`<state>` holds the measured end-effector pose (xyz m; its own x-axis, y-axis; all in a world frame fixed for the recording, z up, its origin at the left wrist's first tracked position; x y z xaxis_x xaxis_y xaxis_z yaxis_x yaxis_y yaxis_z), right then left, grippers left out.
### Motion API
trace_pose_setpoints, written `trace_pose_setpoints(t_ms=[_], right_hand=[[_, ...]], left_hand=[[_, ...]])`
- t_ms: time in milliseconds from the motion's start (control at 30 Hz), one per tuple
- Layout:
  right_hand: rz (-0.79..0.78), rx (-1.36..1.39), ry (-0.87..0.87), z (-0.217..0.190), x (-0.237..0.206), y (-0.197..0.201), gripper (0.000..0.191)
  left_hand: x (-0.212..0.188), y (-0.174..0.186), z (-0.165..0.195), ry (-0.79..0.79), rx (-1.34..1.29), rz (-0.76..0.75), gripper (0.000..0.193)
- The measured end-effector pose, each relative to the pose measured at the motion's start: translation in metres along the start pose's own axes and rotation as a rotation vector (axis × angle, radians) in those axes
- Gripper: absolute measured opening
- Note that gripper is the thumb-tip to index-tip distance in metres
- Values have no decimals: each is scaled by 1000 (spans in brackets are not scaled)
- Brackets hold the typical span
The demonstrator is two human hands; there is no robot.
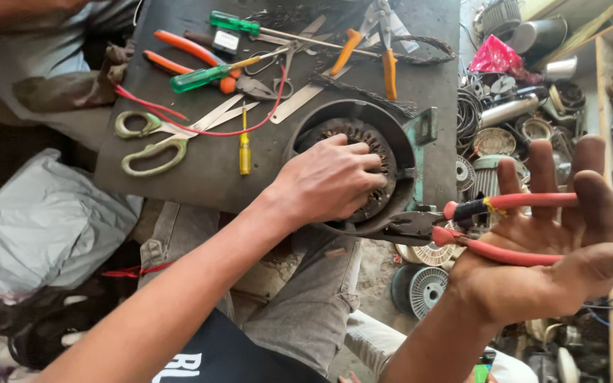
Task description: The person uses pliers to pull and adjust copper windings inside a motor stator. They then switch to a screwdriver to continue manipulating the internal coils. The work is performed on a cluttered workbench in a repair shop.
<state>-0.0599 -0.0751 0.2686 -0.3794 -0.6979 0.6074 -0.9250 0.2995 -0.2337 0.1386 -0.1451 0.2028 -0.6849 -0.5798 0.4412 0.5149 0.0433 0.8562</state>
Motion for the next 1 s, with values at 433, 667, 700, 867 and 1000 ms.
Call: trace_pose_setpoints(t_ms=[433,667,700,867,1000], right_hand=[[31,-9,-28,22,2,34,73],[-19,-53,31,37,7,39,71],[-24,-59,36,38,6,39,71],[-72,-95,45,52,4,32,69],[-92,-106,48,65,2,24,68]], left_hand=[[16,-10,0,26,-174,-115,28],[22,-15,-11,113,-261,-128,28],[22,-16,-14,125,-274,-138,28],[23,-21,-20,164,-306,-165,27],[22,-20,-23,187,-334,-131,26]])
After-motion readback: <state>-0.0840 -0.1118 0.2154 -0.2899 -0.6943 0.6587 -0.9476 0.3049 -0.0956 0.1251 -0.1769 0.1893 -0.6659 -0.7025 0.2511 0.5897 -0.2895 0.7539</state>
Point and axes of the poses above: each hand's wrist, its own x-axis towards the middle knuckle, its own y-axis out of the back of the hand, z = x × y, the point moved 7 cm from there along x, towards the middle knuckle, and after that the axes turned 2 degrees about x, right-handed, at the moved point
